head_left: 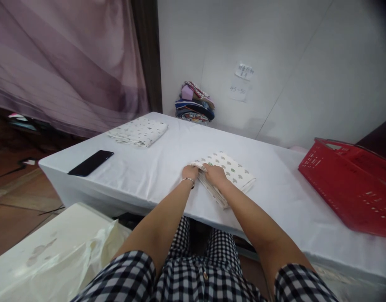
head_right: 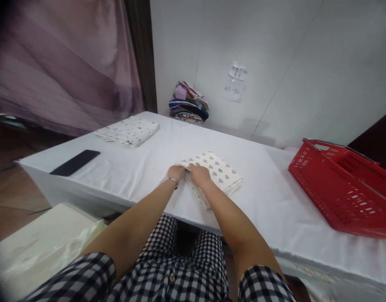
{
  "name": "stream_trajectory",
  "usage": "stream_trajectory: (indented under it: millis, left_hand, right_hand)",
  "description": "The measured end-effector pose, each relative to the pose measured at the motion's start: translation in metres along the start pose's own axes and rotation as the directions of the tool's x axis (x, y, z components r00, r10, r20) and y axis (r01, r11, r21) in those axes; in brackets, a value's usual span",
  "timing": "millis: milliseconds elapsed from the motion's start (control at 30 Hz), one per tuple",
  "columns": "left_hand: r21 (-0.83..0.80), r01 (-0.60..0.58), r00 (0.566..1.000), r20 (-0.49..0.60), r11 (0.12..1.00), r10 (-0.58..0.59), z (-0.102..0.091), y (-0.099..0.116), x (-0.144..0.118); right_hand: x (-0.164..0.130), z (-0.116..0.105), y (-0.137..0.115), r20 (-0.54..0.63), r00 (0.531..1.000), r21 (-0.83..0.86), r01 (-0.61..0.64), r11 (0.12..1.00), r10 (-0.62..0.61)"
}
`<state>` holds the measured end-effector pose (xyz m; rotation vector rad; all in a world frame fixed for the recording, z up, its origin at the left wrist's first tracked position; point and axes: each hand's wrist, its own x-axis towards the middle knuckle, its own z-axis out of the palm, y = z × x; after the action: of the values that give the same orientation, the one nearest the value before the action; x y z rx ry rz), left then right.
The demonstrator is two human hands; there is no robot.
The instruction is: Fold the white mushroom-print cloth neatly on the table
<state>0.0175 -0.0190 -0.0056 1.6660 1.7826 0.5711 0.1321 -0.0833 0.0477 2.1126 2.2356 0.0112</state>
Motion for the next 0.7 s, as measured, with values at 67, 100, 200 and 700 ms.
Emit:
stream_trajectory:
  millis: [67, 100, 200, 700]
  left_hand:
    - [0.018, -0.009, 1.000, -0.007, 1.000, 0.009, -0.002, 0.000, -0.001]
    - [0.028, -0.017, 1.000, -0.011, 0.999, 0.018, -0.003, -0.001, -0.002]
    - [0.059, -0.049, 0.999, -0.017, 0.997, 0.050, -0.009, -0.002, -0.003]
    - [0.058, -0.454, 0.890, -0.029, 0.889, 0.456, -0.003, -0.023, -0.038]
  right_hand:
    - [0.000, 0.001, 0.000, -0.001, 1.000, -0.005, 0.002, 1.000, -0.002]
    - [0.000, 0.001, 0.000, -0.002, 1.000, -0.006, 0.005, 1.000, -0.005]
    - [-0.002, 0.004, -0.001, -0.012, 1.000, -0.008, 0.016, 1.000, -0.016]
    - [-0.009, 0.006, 0.011, 0.076, 0.985, 0.043, 0.153, 0.987, -0.156]
